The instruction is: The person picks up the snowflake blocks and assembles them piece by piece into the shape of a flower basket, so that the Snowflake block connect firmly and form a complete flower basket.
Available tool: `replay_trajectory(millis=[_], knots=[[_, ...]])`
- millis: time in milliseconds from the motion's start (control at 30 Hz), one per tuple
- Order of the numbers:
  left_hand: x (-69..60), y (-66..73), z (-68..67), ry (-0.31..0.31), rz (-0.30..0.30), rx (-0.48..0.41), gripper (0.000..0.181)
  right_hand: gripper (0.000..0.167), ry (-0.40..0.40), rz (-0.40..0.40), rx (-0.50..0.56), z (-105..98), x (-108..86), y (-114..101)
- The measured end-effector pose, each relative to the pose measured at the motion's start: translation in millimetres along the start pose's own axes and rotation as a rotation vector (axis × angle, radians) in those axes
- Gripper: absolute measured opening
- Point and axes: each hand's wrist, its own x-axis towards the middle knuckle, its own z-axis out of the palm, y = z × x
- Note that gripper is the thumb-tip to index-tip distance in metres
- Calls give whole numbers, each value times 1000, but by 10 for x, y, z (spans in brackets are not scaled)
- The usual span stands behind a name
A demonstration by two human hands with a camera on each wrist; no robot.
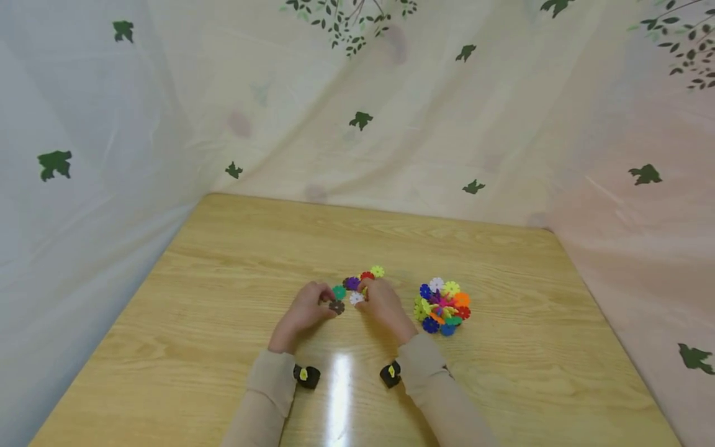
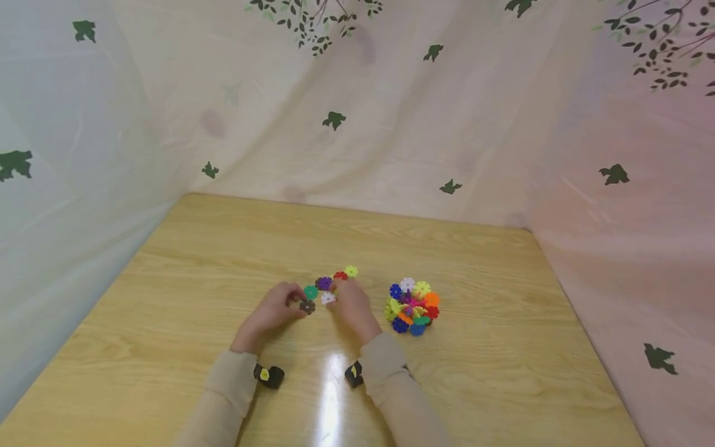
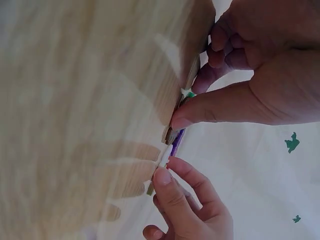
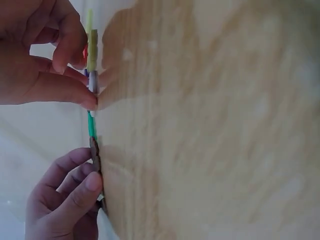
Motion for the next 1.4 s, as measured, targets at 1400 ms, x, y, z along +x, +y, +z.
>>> replay_trajectory(millis=[1400], knots=[[-99, 178, 64, -110, 70, -470, 23, 6, 276, -316, 245, -109, -494, 80]])
